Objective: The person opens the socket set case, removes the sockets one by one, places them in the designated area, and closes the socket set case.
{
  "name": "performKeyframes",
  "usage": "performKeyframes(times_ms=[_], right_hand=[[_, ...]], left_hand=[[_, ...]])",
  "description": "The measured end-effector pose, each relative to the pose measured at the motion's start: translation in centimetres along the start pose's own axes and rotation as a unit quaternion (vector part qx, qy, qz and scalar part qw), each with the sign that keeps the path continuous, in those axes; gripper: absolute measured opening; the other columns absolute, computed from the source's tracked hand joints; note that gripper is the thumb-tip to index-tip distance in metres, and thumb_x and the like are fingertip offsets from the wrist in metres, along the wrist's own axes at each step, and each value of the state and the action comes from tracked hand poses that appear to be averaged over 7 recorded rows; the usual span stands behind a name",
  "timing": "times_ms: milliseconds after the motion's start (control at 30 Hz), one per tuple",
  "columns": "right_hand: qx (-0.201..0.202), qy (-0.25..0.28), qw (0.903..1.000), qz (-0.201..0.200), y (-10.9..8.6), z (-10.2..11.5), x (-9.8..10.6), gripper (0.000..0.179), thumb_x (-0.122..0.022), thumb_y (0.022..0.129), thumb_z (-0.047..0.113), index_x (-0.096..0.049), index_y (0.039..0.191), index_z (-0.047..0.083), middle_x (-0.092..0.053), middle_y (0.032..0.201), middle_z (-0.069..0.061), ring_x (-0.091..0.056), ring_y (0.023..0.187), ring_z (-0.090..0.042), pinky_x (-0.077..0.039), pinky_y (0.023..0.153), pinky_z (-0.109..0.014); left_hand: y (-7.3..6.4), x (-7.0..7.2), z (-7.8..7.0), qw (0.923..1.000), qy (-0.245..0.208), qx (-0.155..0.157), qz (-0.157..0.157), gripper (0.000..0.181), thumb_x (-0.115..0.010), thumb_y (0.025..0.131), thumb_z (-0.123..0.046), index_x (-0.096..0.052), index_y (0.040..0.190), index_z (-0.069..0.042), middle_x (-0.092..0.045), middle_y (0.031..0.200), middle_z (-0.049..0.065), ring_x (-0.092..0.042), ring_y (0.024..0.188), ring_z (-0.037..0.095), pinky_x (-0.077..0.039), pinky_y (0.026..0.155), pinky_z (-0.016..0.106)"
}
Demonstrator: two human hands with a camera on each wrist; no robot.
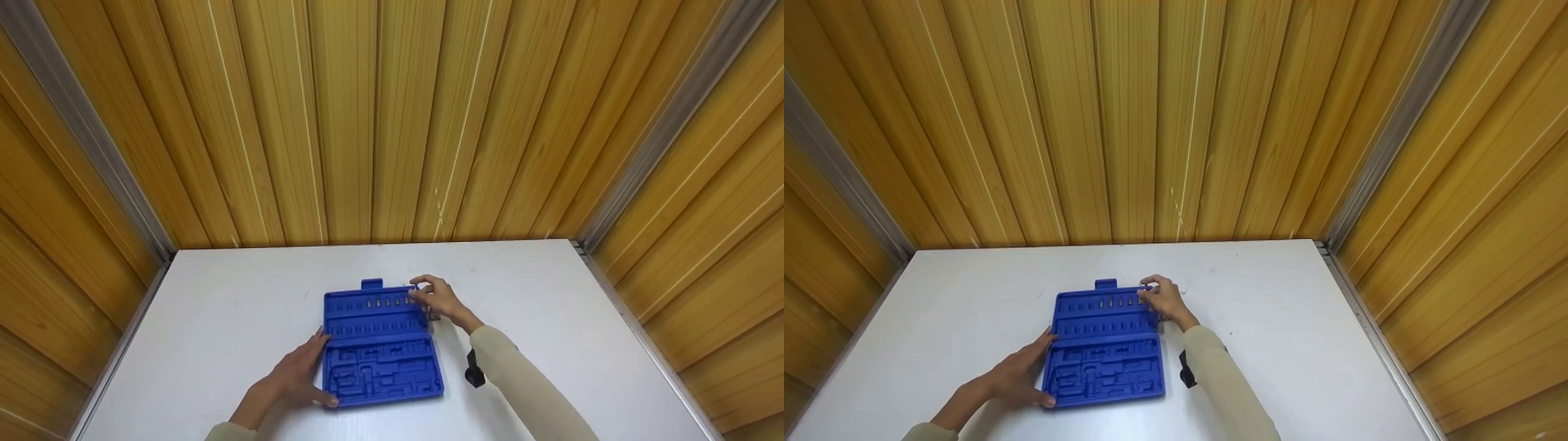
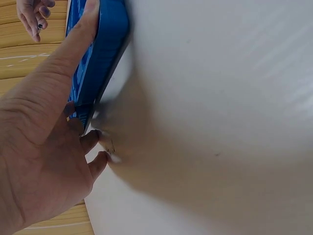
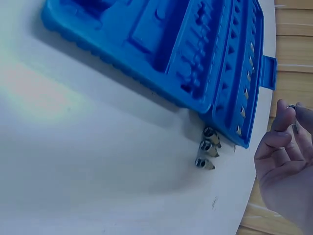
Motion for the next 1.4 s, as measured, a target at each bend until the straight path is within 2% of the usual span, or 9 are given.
performKeyframes(times_ms=[133,200,300,533,800,1100,1400], right_hand=[[-0.018,0.013,0.9995,0.024,-0.3,-0.6,0.6,0.042,-0.065,0.1,0.013,-0.054,0.135,-0.009,-0.071,0.104,-0.033,-0.058,0.067,-0.011,-0.049,0.058,-0.029],[-0.032,0.018,0.9988,0.032,-0.2,-1.6,0.7,0.047,-0.067,0.099,0.015,-0.053,0.138,-0.007,-0.073,0.105,-0.028,-0.058,0.066,-0.011,-0.048,0.056,-0.027],[-0.041,0.019,0.9983,0.039,-0.3,-2.1,1.2,0.05,-0.07,0.097,0.013,-0.052,0.139,-0.007,-0.072,0.104,-0.026,-0.058,0.066,-0.009,-0.049,0.059,-0.028],[-0.028,-0.004,0.9992,0.028,-0.9,-2.5,2.8,0.045,-0.066,0.099,0.01,-0.054,0.138,-0.009,-0.071,0.104,-0.028,-0.065,0.073,-0.014,-0.045,0.06,-0.025],[-0.016,-0.005,0.9998,0.013,-1.2,-3.5,4.2,0.046,-0.069,0.096,0.008,-0.056,0.136,-0.012,-0.069,0.098,-0.021,-0.058,0.07,-0.011,-0.045,0.057,-0.02],[-0.008,-0.055,0.9983,0.014,-1.6,-4.9,5.1,0.046,-0.068,0.095,0.003,-0.055,0.135,-0.015,-0.07,0.097,-0.024,-0.067,0.071,-0.017,-0.043,0.055,-0.016],[0.05,-0.091,0.9941,0.033,-2.3,-5.5,4.8,0.044,-0.07,0.092,-0.003,-0.056,0.13,-0.021,-0.07,0.093,-0.032,-0.069,0.066,-0.033,-0.051,0.056,-0.018]], left_hand=[[-0.1,0.2,-0.1,1.0,0.001,-0.007,-0.003,0.134,-0.095,0.063,-0.049,-0.02,0.159,0.006,-0.012,0.169,0.029,-0.024,0.151,0.054,-0.026,0.12,0.07],[-0.1,0.1,0.1,1.0,0.002,-0.008,-0.003,0.134,-0.095,0.063,-0.05,-0.02,0.159,0.006,-0.012,0.169,0.029,-0.024,0.151,0.054,-0.027,0.12,0.07],[-0.1,0.1,0.2,0.9999,0.003,-0.009,-0.003,0.134,-0.095,0.063,-0.05,-0.02,0.159,0.007,-0.012,0.169,0.029,-0.025,0.151,0.054,-0.027,0.12,0.07],[0.1,0.0,0.3,0.9998,0.006,-0.017,-0.005,0.134,-0.095,0.064,-0.05,-0.02,0.158,0.007,-0.013,0.168,0.03,-0.025,0.151,0.054,-0.028,0.12,0.07],[0.1,0.2,0.0,0.9998,-0.002,-0.016,-0.01,0.133,-0.095,0.063,-0.049,-0.021,0.158,0.007,-0.013,0.168,0.03,-0.025,0.151,0.054,-0.027,0.119,0.071],[0.3,0.1,-0.1,0.9999,0.0,-0.012,-0.005,0.134,-0.095,0.064,-0.05,-0.019,0.159,0.007,-0.011,0.169,0.029,-0.022,0.152,0.053,-0.025,0.121,0.069],[0.1,0.1,-0.2,1.0,-0.007,-0.006,0.003,0.135,-0.095,0.064,-0.05,-0.019,0.159,0.006,-0.01,0.169,0.028,-0.02,0.153,0.053,-0.024,0.122,0.07]])
Point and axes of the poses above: each hand's wrist, its own y-axis towards the middle knuckle, its own x-axis out of the back of the hand, z = x × y, the point moved 7 cm from there along y, towards the middle knuckle
